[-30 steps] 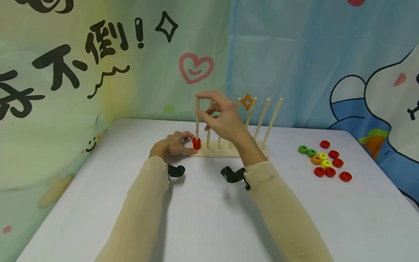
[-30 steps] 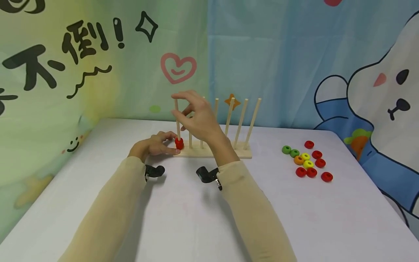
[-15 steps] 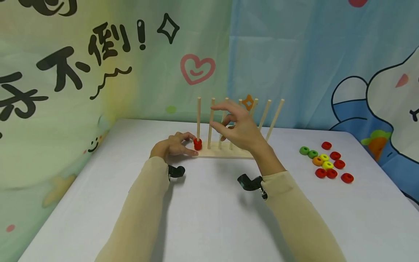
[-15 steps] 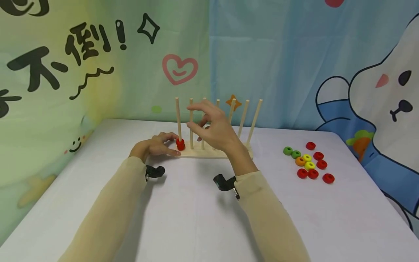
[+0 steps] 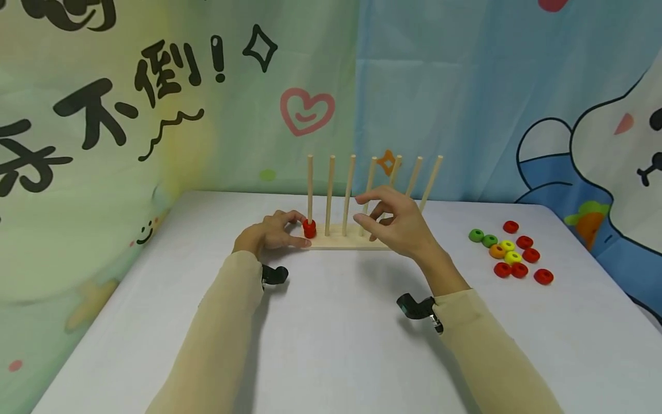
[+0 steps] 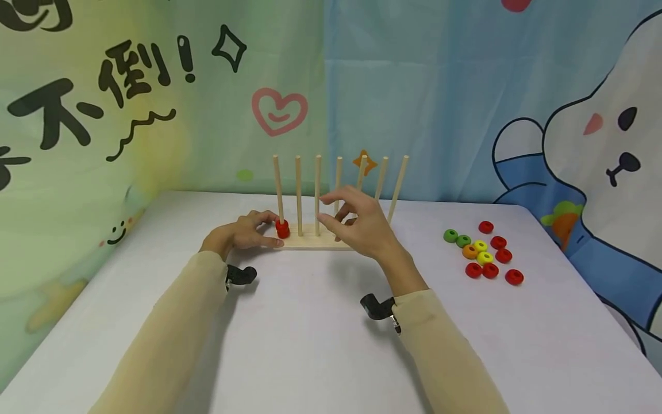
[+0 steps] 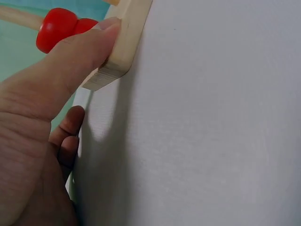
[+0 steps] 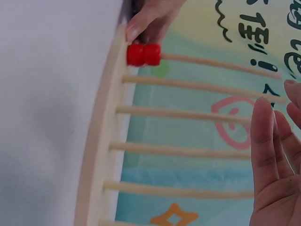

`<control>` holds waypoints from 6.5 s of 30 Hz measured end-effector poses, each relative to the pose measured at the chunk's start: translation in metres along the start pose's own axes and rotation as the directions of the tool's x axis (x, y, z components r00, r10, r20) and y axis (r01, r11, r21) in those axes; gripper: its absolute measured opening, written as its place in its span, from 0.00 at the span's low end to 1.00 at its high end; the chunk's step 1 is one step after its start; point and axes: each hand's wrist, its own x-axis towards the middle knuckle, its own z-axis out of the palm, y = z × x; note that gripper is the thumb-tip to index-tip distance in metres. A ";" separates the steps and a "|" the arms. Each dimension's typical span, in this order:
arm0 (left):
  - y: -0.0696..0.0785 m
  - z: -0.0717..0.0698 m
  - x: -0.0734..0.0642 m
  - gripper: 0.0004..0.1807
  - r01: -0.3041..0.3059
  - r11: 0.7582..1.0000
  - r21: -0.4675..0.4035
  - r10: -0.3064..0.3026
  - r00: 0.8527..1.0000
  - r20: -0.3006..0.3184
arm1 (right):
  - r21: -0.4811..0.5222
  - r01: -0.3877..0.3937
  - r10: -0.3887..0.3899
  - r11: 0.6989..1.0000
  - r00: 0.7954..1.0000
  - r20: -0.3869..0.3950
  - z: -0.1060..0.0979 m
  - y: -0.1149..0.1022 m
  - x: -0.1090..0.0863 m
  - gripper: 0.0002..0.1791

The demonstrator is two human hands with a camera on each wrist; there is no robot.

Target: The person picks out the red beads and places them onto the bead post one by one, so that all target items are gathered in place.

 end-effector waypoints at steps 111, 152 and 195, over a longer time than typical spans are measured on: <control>-0.005 0.009 -0.006 0.34 -0.019 1.000 -0.001 0.019 0.997 -0.071 | -0.678 -0.441 0.660 0.588 0.746 0.088 -0.159 0.088 -0.155 0.24; -0.006 0.006 -0.006 0.33 -0.041 0.999 0.003 0.041 0.996 -0.083 | -0.687 -0.417 0.552 0.594 0.833 -0.029 -0.156 0.084 -0.144 0.18; -0.005 0.003 -0.002 0.34 -0.021 1.000 -0.005 0.020 0.998 -0.056 | -0.540 -0.327 0.335 0.775 0.938 -0.087 -0.113 0.061 -0.083 0.21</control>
